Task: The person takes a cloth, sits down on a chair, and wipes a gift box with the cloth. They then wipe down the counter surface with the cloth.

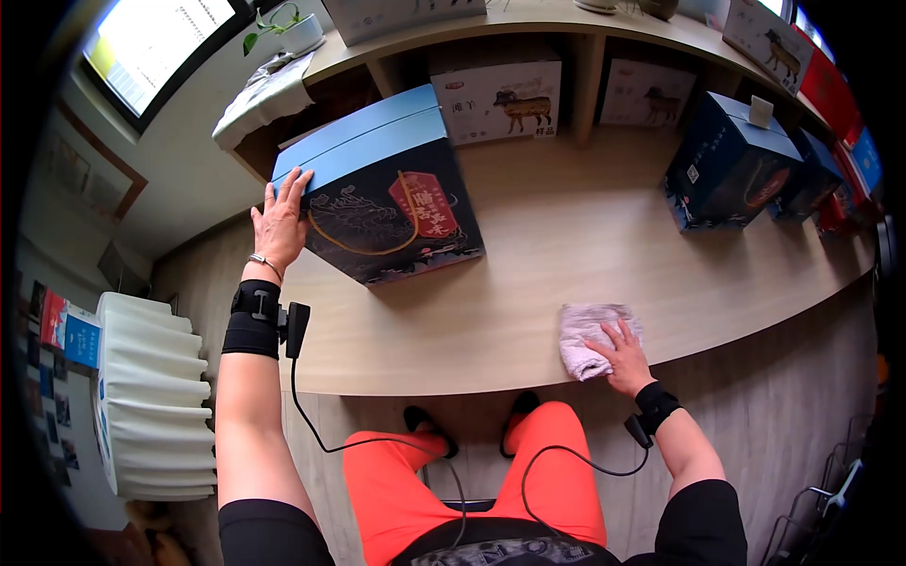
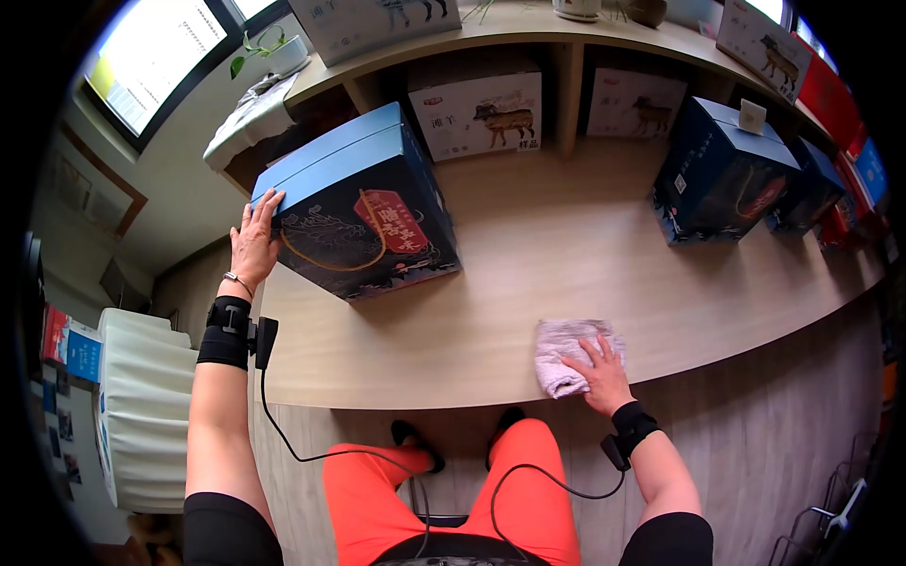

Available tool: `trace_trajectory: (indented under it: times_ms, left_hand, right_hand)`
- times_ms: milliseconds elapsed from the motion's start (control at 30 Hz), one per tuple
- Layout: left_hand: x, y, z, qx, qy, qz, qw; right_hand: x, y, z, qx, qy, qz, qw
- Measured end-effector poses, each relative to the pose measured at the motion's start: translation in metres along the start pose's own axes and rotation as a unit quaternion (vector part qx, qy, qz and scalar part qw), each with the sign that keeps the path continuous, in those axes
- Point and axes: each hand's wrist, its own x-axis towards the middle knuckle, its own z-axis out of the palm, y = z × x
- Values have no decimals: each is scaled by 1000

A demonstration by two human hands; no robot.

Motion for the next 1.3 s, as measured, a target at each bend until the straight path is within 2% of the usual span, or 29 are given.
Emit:
trace_trajectory:
  times_ms: [100, 267, 367, 600, 833, 1000, 1267, 1300]
  left_hand:
    - [2, -26, 13, -58, 5, -56, 997]
    - [11, -26, 26, -50, 39, -115, 991]
    - [15, -30, 33, -78, 58, -121, 988]
    - [22, -44, 44, -108, 93, -58, 988]
    - [45, -56, 55, -143, 100, -59, 983]
    - [49, -56, 61, -114, 123, -72, 983]
    - [49, -48, 56, -76, 78, -121, 987]
    - [44, -40, 53, -62, 109, -112, 986]
  right_hand:
    - [0, -2, -1, -2, 6, 6, 1000]
    - [1, -3, 1, -14, 13, 12, 1000]
    - [0, -6, -3, -11, 8, 20, 1000]
    - [-1, -3, 3, -18, 22, 24, 999]
    - [1, -7, 2, -30, 17, 34, 999]
    - [2, -9, 4, -28, 21, 40, 999]
    - [5, -15, 9, -53, 24, 48, 997]
    - [4, -15, 8, -56, 24, 46, 997]
